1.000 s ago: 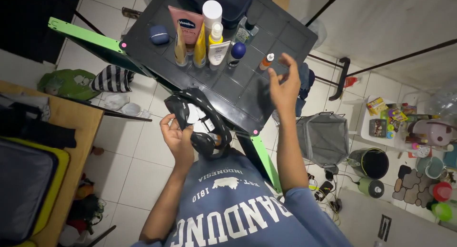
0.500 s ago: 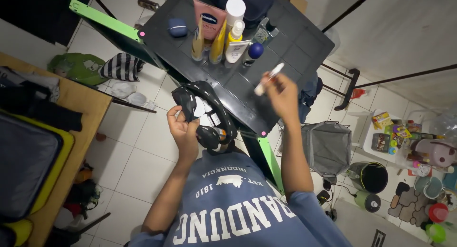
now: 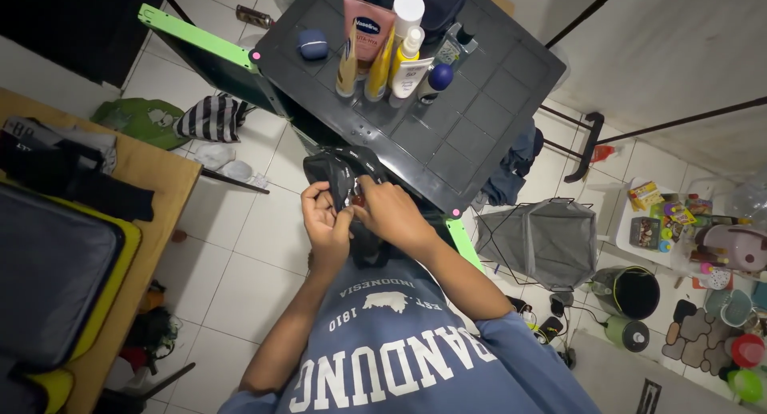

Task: The person packs a suitcase by placing folded clothes into one compartment and securing them with straps. They then pack toiletries into two separate pouches and place the pouches into the suitcase.

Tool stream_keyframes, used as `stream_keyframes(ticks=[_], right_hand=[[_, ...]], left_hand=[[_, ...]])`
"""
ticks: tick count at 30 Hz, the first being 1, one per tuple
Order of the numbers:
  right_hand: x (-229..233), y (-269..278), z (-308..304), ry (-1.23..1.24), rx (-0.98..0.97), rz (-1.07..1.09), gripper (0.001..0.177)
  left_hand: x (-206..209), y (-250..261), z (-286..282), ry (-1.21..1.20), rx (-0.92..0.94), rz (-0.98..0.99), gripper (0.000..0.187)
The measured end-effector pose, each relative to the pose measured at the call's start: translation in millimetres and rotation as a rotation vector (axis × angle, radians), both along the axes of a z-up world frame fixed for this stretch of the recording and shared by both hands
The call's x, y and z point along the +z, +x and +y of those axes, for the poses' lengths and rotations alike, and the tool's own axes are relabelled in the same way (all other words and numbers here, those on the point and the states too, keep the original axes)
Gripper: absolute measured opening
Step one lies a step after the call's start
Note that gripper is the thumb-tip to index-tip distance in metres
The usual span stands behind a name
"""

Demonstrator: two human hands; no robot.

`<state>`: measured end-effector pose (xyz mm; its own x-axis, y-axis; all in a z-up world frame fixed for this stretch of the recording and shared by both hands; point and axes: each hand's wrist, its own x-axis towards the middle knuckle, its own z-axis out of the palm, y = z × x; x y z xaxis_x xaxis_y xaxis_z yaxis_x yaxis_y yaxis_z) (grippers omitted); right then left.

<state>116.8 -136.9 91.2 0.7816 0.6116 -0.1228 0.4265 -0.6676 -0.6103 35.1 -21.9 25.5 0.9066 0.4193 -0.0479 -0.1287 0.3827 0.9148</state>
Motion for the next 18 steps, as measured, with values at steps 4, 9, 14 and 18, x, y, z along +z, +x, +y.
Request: stream_keyframes(ticks=[4,9,14,18], right_hand=[[-11,-3,5,-0.048,0.010,0.015,0.036],[-6,-8,5,-0.045,-0.052,0.022,0.036],[8,-8,-10,0.152,-0.100,0.078,0.041],[17,5,-33,0.303,-0.254,0.321,0.034]], left_hand=[[-3,-7,3,0.014,-0.008,0.019,0.052],[-2,-10,5,0.037,-0.023,0.014,0.052],[-5,-6,4,0.019,-0.024,0.023,0.053],[-7,-1,1,-0.007,-0.017,0.029,0.054]])
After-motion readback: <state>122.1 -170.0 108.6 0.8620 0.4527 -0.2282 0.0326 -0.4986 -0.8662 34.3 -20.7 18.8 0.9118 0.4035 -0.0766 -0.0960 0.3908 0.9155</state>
